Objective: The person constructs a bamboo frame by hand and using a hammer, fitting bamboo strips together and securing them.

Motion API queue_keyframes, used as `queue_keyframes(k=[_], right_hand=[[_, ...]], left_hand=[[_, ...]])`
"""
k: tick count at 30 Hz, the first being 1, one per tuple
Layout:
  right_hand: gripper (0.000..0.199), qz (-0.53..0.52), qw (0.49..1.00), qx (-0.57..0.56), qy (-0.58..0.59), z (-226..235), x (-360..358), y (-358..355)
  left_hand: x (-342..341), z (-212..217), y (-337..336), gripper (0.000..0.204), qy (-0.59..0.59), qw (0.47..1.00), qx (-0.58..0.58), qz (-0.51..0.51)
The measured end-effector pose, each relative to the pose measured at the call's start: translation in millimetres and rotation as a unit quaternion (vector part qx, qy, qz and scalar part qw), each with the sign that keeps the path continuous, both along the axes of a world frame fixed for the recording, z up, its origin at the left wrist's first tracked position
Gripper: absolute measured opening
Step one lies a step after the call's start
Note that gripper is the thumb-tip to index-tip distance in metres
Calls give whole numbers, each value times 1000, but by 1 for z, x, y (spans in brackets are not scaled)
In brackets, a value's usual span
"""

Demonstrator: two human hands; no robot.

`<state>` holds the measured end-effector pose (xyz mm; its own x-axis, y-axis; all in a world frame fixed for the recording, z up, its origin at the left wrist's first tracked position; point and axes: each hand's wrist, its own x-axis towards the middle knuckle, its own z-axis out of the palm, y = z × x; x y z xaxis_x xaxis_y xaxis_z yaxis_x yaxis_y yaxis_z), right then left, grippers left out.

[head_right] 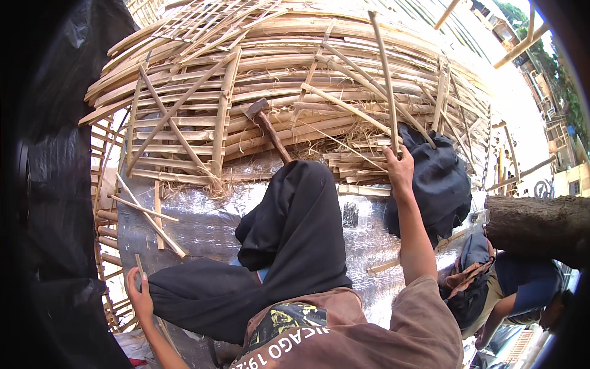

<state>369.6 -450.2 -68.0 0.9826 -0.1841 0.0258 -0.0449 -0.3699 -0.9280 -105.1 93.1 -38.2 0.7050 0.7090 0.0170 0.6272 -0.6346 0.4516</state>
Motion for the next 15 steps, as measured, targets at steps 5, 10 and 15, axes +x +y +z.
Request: queue_keyframes(k=[5,10,15], right_hand=[[12,-17,993,114,31,-13,39,-21],[28,-40,984,168,36,-20,111,-50],[87,-161,901,-384,-122,-16,123,-41]], left_hand=[[-22,-30,3,26,-123,981,-109,103],[-19,-29,-4,26,-117,985,-73,105],[-13,-18,-13,25,-82,988,-63,118]])
